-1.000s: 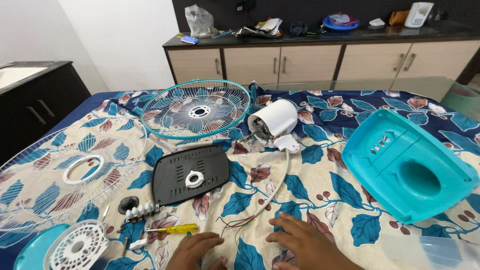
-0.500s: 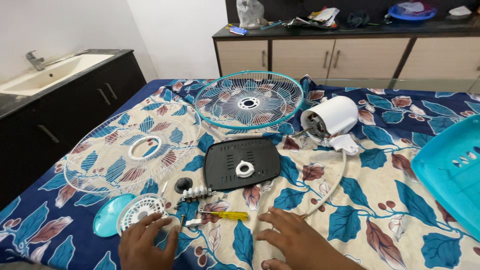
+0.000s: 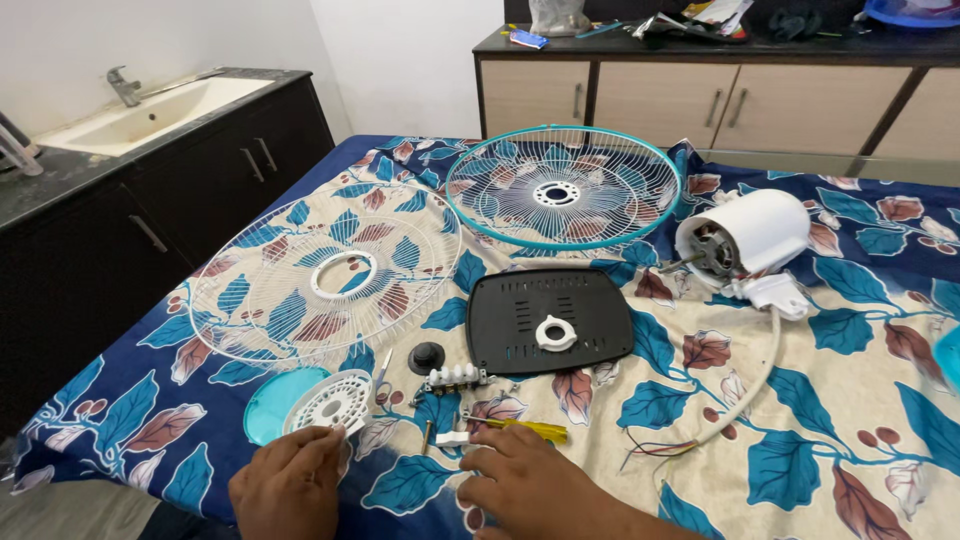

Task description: The person uses a screwdriver to remove screws from the back cover of a teal fan base, then detaches the cover and removes the internal switch assembly. The person then strips the ends of the power cord wires.

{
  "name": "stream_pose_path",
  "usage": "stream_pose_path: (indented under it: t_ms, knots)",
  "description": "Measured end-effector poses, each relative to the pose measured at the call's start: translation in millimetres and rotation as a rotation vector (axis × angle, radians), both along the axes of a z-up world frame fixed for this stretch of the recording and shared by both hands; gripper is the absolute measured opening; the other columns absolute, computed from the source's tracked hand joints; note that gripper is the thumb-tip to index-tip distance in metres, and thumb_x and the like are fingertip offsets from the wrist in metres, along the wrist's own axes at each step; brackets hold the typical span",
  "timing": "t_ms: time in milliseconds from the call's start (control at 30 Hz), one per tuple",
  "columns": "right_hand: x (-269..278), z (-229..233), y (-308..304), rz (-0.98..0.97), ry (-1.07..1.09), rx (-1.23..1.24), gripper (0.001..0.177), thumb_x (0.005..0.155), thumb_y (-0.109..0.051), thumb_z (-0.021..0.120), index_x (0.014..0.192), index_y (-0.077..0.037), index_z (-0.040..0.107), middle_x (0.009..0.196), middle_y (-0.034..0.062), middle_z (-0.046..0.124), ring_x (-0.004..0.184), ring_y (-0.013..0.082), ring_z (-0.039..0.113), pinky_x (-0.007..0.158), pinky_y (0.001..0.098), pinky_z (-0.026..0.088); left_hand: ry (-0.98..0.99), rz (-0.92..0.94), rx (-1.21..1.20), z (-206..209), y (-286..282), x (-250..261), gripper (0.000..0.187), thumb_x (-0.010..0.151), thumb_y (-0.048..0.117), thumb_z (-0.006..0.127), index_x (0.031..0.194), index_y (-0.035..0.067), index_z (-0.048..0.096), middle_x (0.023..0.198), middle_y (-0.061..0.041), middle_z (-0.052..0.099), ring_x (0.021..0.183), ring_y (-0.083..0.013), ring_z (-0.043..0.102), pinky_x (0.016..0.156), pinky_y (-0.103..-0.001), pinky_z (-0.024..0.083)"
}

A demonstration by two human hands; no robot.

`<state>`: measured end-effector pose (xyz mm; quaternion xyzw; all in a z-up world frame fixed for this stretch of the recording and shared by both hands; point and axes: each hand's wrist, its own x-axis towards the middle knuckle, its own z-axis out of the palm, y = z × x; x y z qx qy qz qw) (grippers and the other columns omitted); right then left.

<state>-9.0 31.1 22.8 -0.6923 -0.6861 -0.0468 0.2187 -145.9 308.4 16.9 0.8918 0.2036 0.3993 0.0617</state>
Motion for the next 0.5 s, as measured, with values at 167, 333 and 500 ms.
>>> stream_pose_path:
  t_ms: [167, 333, 500]
  knots:
    - [-5.4, 11.7, 41.8, -0.027, -0.006, -0.061, 0.053, 0.084, -0.036, 0.078, 0.125, -0.005, 0.063, 0.135, 0.0167, 0.059, 0.140, 0.0402, 0.042, 0.115, 0.0574, 0.030, -0.158, 0.064, 0.098, -4.9, 10.5, -1.8, 0.010, 0.078, 0.021, 0.083, 0.088, 0.020, 0.082, 0.091, 0.005, 0.076, 0.089, -0.0155, 0.071, 0.076, -0.033, 0.051]
    - [-5.6, 9.5, 90.3, -0.115, -0.042, -0.032, 0.068, 0.094, -0.046, 0.066, 0.140, 0.003, 0.054, 0.147, 0.0230, 0.050, 0.148, 0.0440, 0.031, 0.120, 0.0574, 0.020, -0.165, 0.095, 0.118, -10.7, 9.9, 4.6, 0.010, 0.075, 0.022, 0.081, 0.085, 0.020, 0.079, 0.096, 0.008, 0.075, 0.099, -0.0160, 0.069, 0.083, -0.035, 0.047]
    - [-4.2, -0.5, 133.3, -0.216, -0.195, -0.005, 0.083, 0.095, -0.055, 0.057, 0.144, 0.010, 0.044, 0.151, 0.0303, 0.039, 0.148, 0.0480, 0.020, 0.118, 0.0586, 0.008, -0.144, 0.134, 0.029, -14.1, 10.3, 6.6, 0.015, 0.071, 0.023, 0.082, 0.085, 0.022, 0.079, 0.101, 0.010, 0.075, 0.109, -0.0162, 0.067, 0.091, -0.039, 0.043]
